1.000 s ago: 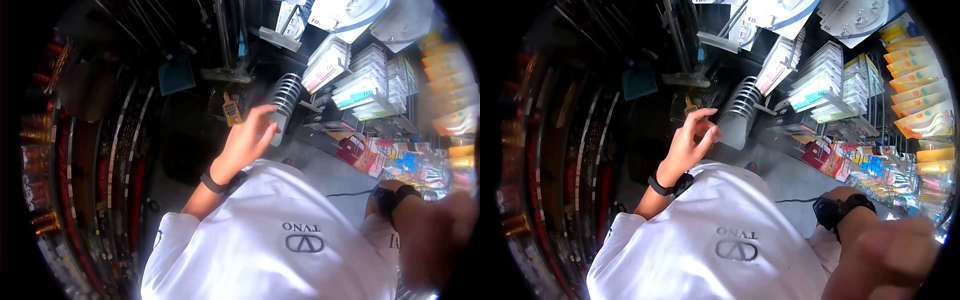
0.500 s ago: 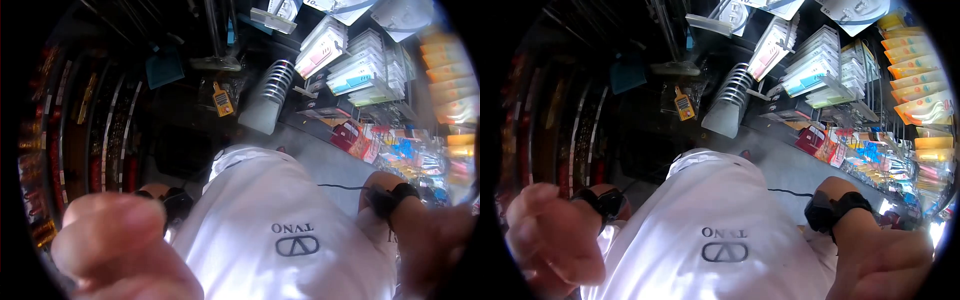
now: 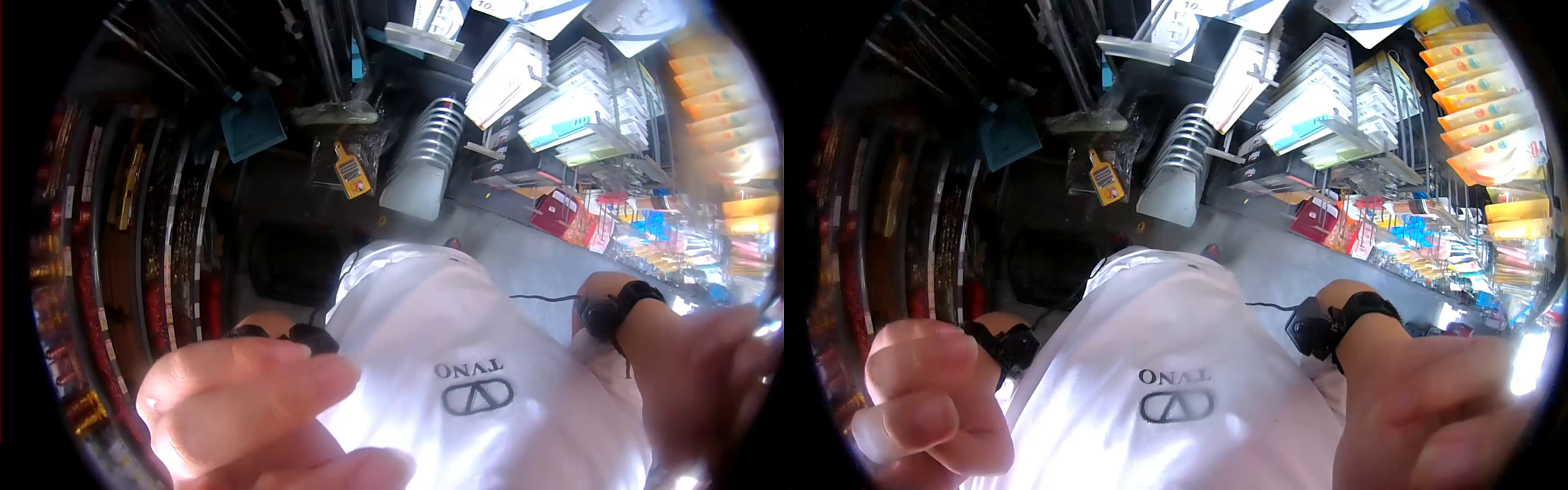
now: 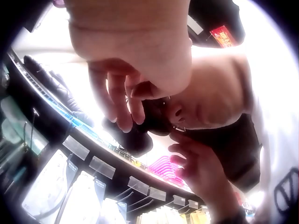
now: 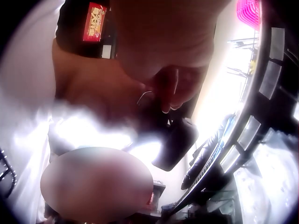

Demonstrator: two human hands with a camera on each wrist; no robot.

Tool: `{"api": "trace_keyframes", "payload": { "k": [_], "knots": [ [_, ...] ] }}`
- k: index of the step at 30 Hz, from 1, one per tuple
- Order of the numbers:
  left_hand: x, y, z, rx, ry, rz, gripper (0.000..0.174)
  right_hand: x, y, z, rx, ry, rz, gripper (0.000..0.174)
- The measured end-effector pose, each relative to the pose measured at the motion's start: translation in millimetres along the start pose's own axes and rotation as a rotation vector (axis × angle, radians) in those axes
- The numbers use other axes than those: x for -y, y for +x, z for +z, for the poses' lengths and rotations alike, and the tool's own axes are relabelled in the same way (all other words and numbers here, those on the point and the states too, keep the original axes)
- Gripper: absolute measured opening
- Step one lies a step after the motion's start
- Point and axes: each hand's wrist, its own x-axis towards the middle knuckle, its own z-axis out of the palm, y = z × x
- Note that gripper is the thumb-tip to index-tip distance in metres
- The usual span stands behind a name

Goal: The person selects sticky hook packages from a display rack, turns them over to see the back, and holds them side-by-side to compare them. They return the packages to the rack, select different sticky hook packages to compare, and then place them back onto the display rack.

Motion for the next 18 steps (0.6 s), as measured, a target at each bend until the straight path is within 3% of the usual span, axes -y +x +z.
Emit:
{"api": "trace_keyframes", "payload": {
  "k": [7, 9, 10, 11, 13, 15, 17, 18],
  "knots": [
    [6.9, -28.1, -20.9, -0.123, 0.047, -0.057, 0.037, -77.7, -62.7, 61.1, -0.239, -0.13, 0.159, 0.026],
    [17.9, -39.5, -15.4, -0.24, 0.191, -0.259, 0.036, -118.8, -98.3, 77.9, -0.087, -0.387, 0.205, 0.013],
    [28.3, -49.3, -16.0, -0.281, 0.253, -0.348, 0.035, -143.1, -110.6, 86.6, 0.119, -0.592, 0.164, 0.01],
    [52.5, -66.0, -18.7, -0.293, 0.307, -0.41, 0.03, -165.5, -139.2, 116.0, -0.156, -0.331, 0.41, 0.015],
    [109.7, -87.9, -9.2, -0.414, 0.224, -0.553, 0.029, -210.4, -172.1, 145.3, -0.198, -0.326, 0.632, 0.016],
    [157.8, -120.7, 5.7, -0.434, 0.012, -0.906, 0.029, -242.8, -169.5, 173.1, -0.332, -0.232, 0.895, 0.018],
    [197.3, -152.5, 19.6, -0.335, 0.016, -0.937, 0.026, -286.5, -190.1, 177.6, -0.319, -0.173, 1.11, 0.025],
    [204.9, -162.6, 23.2, -0.271, 0.091, -0.905, 0.022, -306.2, -192.0, 178.6, -0.303, -0.251, 1.086, 0.029]
  ]
}}
